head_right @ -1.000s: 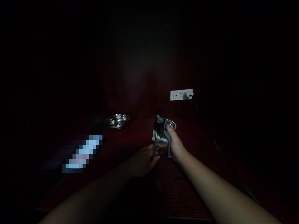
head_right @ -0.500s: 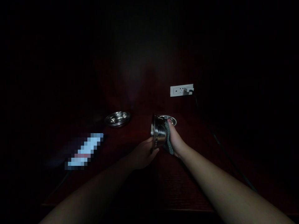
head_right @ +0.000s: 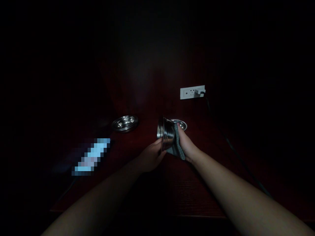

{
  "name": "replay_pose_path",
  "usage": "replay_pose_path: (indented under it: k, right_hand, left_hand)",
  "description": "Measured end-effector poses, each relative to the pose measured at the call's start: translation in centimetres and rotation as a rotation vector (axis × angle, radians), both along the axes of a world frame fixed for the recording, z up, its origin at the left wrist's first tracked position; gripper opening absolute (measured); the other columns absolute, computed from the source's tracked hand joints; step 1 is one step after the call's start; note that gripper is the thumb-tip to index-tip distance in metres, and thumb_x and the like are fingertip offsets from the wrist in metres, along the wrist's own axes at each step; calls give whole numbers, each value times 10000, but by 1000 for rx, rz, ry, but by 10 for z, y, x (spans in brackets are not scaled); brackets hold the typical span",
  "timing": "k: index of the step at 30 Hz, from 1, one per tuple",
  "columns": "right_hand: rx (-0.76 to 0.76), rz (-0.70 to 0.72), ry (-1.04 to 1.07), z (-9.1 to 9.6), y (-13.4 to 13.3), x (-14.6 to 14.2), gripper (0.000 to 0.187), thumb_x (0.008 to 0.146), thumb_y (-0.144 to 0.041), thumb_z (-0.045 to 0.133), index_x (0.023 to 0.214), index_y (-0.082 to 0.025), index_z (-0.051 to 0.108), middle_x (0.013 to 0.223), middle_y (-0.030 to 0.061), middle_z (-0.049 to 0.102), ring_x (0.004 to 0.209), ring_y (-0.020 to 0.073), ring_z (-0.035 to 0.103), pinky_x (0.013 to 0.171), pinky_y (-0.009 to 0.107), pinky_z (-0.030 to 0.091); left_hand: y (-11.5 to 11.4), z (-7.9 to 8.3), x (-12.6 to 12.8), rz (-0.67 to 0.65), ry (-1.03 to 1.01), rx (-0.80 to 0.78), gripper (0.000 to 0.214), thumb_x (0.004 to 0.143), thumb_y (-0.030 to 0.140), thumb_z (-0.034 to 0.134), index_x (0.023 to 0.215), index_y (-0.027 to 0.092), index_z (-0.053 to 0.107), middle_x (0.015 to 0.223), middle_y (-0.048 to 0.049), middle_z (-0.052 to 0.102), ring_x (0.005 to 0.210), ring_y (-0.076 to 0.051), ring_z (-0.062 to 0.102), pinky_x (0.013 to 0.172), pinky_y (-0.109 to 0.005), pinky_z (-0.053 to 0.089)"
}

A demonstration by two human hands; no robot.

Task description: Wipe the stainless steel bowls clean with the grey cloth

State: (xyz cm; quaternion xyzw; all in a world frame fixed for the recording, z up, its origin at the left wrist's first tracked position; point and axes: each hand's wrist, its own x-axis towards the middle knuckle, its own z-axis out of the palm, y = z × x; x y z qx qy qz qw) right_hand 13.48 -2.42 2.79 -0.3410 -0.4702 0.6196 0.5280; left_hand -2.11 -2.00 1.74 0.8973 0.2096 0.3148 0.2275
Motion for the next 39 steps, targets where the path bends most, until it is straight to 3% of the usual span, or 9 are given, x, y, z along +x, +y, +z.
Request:
replay_pose_path:
  k: [9, 34, 39]
  right_hand:
    - [-155, -75, 92, 4, -2, -3, 578, 840, -682, 288, 923, -235, 644, 820, 68, 731, 862, 262, 675, 787, 435, 517]
    - [-48, -113, 57, 5, 0, 0, 526, 820, -673, 357, 921, -231, 624, 835, 64, 724, 874, 283, 677, 788, 452, 524]
    - [-110, -191, 94, 4, 0, 0, 477, 853, -612, 370, 938, -221, 629, 817, 69, 728, 875, 283, 683, 784, 442, 535]
  left_hand:
    - [2, -2, 0, -7, -14, 36, 504, 841, 76, 418, 1331, 197, 422, 1377, -110, 467, 1311, -217, 403, 1096, -428, 338]
    - [-5, 5, 2, -19, -3, -29, 455, 839, 109, 422, 1289, 167, 459, 1336, -116, 491, 1233, -210, 476, 1045, -374, 392]
    - [-7, 6, 0, -35, -12, -39, 414, 857, 151, 424, 1266, 168, 484, 1301, -109, 521, 1188, -209, 506, 1029, -371, 399]
